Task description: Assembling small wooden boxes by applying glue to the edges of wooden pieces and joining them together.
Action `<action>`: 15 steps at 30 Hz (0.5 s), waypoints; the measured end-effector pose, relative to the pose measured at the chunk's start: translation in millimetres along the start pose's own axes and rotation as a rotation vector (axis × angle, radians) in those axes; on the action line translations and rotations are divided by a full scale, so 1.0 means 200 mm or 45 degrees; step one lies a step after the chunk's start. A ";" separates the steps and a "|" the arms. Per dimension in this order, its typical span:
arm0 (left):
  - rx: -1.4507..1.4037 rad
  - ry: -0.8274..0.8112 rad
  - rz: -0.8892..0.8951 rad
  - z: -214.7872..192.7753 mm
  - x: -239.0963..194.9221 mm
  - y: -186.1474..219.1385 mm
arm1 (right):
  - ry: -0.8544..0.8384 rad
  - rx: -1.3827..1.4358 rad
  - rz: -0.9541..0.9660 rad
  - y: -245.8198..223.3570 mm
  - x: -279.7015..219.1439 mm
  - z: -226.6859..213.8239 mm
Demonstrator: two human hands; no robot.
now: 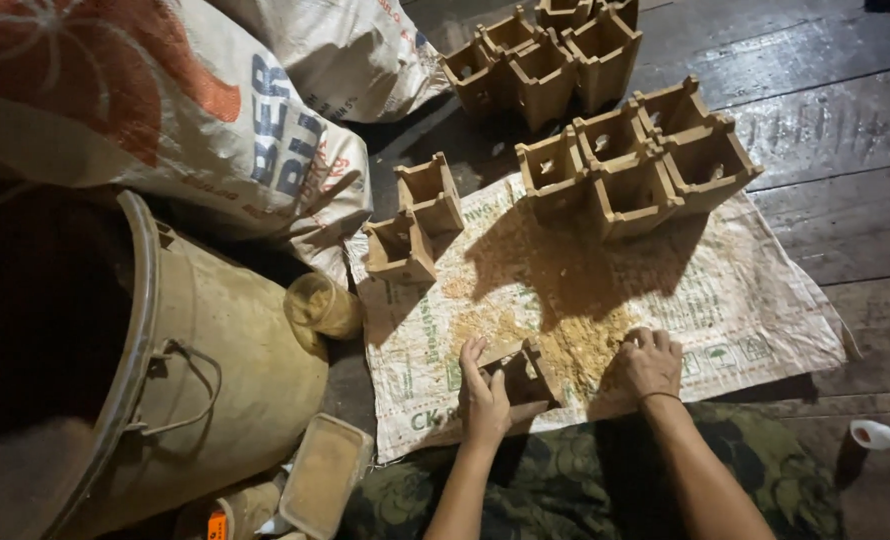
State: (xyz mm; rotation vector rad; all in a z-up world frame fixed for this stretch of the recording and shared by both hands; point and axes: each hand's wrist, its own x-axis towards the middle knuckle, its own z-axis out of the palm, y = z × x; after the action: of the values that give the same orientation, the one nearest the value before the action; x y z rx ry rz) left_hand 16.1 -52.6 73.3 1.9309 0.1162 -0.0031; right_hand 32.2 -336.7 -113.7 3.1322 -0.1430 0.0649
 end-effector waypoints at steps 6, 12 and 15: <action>0.153 0.100 0.211 0.02 0.01 0.02 | 0.163 0.407 0.176 -0.02 -0.06 -0.02; 0.190 -0.042 0.294 0.06 0.09 0.05 | 0.166 1.210 0.269 -0.10 -0.09 -0.30; 0.281 -0.008 0.287 0.10 0.18 -0.17 | 0.248 1.453 0.184 -0.22 -0.12 -0.67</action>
State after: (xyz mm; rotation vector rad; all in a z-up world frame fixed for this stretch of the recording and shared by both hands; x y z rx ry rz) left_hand 49.3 -56.5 31.7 2.1549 -0.1109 0.1337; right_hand 7.7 -290.6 19.6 4.1851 -0.4781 0.6752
